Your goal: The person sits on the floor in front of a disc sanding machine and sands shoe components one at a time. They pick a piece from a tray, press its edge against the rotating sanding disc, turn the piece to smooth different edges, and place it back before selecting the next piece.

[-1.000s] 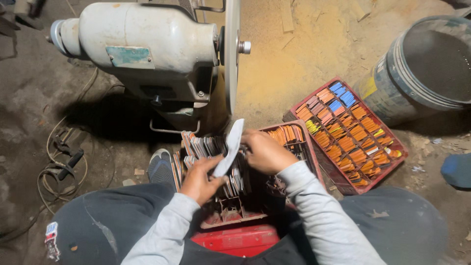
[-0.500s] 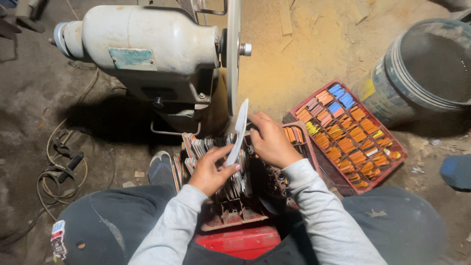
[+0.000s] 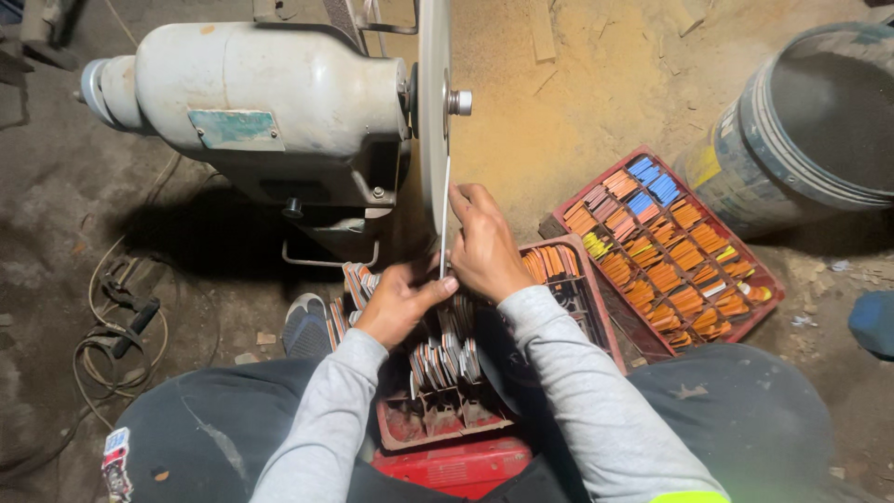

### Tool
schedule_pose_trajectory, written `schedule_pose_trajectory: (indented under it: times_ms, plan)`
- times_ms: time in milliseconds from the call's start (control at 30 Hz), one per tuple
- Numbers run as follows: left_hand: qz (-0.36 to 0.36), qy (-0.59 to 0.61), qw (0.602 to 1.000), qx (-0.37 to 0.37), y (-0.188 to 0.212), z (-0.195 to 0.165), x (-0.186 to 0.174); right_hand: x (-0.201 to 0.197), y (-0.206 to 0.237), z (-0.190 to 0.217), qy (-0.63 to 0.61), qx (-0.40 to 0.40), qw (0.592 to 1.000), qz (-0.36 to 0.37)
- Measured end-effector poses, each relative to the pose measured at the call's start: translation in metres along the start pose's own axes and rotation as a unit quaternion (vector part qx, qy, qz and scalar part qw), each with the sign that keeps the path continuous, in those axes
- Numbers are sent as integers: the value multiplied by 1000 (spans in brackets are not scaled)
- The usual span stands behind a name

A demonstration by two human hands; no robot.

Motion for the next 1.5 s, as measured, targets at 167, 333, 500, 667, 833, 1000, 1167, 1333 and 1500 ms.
schedule_pose_trajectory:
  times_ms: [167,333,500,667,833,1000,1167,1333,1500]
  plan:
    - [-3,11,999,-46,33,17,6,-4,29,11,10,-3,999,31]
    - [-96,-395,908,102,81,0,7,-34,55,9,-28,54,976,209]
    - [-171,-467,850,172,94,-35,6,-57,67,11,-185,86,948,243]
    - [-144,-458,844,237,97,-58,18,-64,76,6,-190,134,942,243]
    - [-118,-435,865,218,91,-56,28,-63,81,-6,-290,179,911,234]
    - [-127,-419,882,177,78,-36,31,-57,73,-10,-297,190,917,185]
    - [-87,-265,955,102,39,-9,28,-41,48,3,-127,-5,989,79]
    - [-35,-27,998,48,-2,-2,6,-11,8,0,-32,1,999,27]
    - [-32,-27,998,40,-8,-9,-1,2,-5,-5,10,5,1000,10]
Point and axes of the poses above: each hand's wrist, its own y-axis away from the middle knuckle, its own x-axis out of the palm, z = x × y, the point moved 2 cm from there along -y, towards the middle knuckle, and after that the axes turned 2 degrees about z, right-handed, at the moved point
